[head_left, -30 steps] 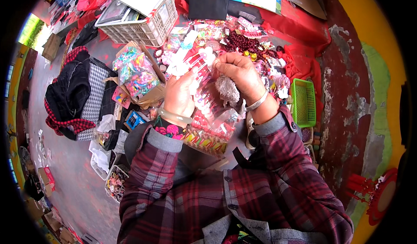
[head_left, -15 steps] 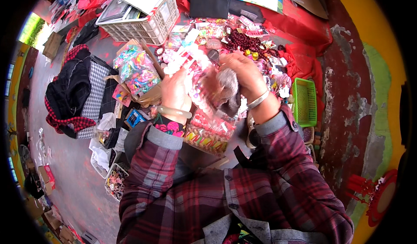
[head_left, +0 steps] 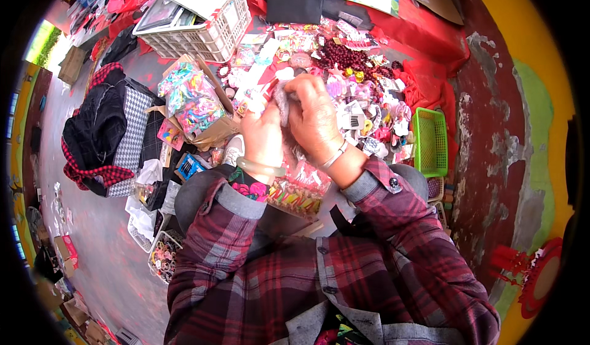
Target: The person sits on the floor and sorts through various small items, including hair accessories and packaged goods, picking them up and placing them into a clear plastic bag.
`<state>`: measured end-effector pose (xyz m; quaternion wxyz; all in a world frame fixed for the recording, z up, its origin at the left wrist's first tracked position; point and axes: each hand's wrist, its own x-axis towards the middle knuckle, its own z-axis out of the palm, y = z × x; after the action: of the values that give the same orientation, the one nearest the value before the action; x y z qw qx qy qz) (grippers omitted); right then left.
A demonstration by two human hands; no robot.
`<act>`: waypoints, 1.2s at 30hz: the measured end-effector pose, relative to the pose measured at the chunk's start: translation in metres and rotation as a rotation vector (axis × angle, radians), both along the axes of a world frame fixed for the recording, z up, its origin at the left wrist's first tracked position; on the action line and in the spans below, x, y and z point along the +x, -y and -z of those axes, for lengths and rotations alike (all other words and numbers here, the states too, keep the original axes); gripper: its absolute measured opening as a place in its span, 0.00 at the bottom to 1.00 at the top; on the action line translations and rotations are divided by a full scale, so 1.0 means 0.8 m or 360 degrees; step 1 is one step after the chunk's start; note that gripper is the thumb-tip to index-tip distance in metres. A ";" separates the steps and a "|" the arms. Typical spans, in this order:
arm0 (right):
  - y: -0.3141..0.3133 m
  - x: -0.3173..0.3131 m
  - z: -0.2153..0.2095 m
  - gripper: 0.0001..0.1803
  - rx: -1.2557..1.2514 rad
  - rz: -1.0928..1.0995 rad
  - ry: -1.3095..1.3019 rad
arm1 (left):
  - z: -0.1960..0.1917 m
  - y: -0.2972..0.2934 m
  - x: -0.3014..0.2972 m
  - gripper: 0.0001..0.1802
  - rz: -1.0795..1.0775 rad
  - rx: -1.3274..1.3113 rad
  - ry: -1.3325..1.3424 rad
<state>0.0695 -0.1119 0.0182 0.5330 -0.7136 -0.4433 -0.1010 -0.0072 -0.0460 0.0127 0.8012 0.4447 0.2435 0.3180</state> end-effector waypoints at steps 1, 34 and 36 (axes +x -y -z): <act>0.002 0.004 -0.003 0.11 -0.0005 0.0041 -0.0011 | -0.001 0.002 -0.002 0.10 0.0028 -0.0014 -0.0023; 0.004 0.013 0.014 0.29 0.0067 -0.0253 -0.0688 | 0.011 -0.009 0.002 0.12 -0.0316 0.1031 -0.0167; 0.006 0.007 0.008 0.29 0.0047 -0.0216 -0.0722 | 0.006 -0.003 -0.007 0.12 -0.0174 0.0834 -0.0282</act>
<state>0.0754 -0.1168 0.0115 0.6349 -0.6788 -0.3575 0.0915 -0.0126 -0.0435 0.0079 0.6161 0.6489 0.2456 0.3728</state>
